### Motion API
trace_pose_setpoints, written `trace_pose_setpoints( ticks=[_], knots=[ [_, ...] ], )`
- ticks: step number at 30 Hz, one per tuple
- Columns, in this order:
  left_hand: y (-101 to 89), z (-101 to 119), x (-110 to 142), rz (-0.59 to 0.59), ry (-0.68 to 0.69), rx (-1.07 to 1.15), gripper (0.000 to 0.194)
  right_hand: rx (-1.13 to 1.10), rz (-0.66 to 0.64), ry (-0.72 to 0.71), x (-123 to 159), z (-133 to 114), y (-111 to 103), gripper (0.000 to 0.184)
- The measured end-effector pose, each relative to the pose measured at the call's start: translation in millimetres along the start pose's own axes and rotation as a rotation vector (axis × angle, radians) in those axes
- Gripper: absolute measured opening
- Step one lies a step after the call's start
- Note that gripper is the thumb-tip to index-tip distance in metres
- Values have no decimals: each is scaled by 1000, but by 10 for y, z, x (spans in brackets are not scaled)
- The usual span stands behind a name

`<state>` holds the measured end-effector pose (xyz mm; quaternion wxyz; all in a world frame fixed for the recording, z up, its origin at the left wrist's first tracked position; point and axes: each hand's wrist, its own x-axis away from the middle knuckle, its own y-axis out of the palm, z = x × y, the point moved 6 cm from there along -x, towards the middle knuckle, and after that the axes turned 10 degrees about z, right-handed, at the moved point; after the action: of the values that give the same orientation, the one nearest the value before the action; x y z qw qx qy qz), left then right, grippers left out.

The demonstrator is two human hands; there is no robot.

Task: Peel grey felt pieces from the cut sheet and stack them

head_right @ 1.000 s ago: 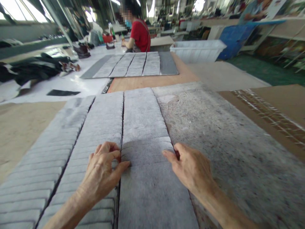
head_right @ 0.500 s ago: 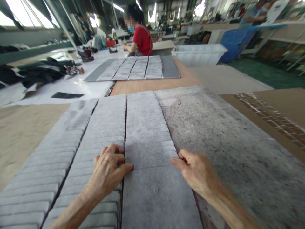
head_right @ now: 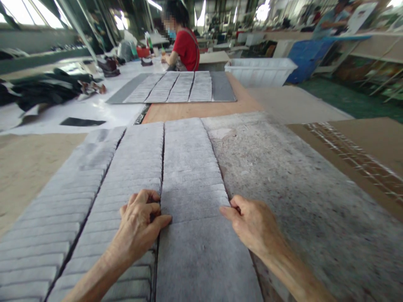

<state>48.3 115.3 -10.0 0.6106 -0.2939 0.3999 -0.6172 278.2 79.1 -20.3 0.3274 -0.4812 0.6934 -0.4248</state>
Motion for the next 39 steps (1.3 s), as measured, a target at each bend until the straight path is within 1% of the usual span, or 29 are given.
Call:
trace_pose_setpoints(
  ticks=[3,8,12,13,15,17,18,19,20,22,23,25,27,29,31,33,35,36,37,38,39],
  knots=[
    [1,-10,6,12,4,14,26,-2,18,-25,-2,-1,-2,35],
    [0,-19,21,42,29,8,25,69,55,-34,9,-7,-4,33],
    [-17,13,78,88,99,-70,24,125,60,-2,48,-23,8,32],
    [-35,22,100,119,121,-108,22,149,66,3,62,-29,9,31],
    [-99,41,149,223,169,-184,16,205,91,-6,90,-49,5,29],
    [-170,79,203,334,255,-211,26,251,117,-34,113,-74,-6,27],
    [-182,114,232,351,331,-190,31,264,127,-49,120,-83,-12,26],
    [-172,157,263,330,429,-149,33,270,130,-57,125,-88,-16,25],
    [-144,204,299,276,538,-104,32,273,129,-61,127,-89,-19,25],
    [-45,278,385,105,737,-64,35,281,129,-60,128,-87,-24,26],
    [13,295,428,15,808,-81,40,283,133,-56,127,-86,-27,27],
    [117,294,493,-136,884,-155,54,277,141,-52,126,-92,-23,28],
    [183,279,530,-242,904,-212,64,266,159,-62,124,-109,-15,29],
    [204,274,543,-287,906,-246,68,257,182,-61,122,-112,-11,28],
    [205,275,544,-301,908,-270,69,259,208,-42,137,-87,-32,26],
    [202,275,543,-303,914,-281,68,242,295,-79,201,-91,-123,26],
    [204,269,543,-301,921,-282,67,193,423,-229,364,-164,-262,27],
    [206,264,543,-301,926,-277,67,162,465,-328,489,-219,-319,26],
    [208,259,543,-301,930,-270,67,125,478,-434,639,-281,-352,24],
    [210,254,543,-302,933,-261,67,101,443,-515,798,-334,-344,25],
    [211,249,542,-303,935,-250,67,68,366,-575,963,-381,-298,29]
  ],
)
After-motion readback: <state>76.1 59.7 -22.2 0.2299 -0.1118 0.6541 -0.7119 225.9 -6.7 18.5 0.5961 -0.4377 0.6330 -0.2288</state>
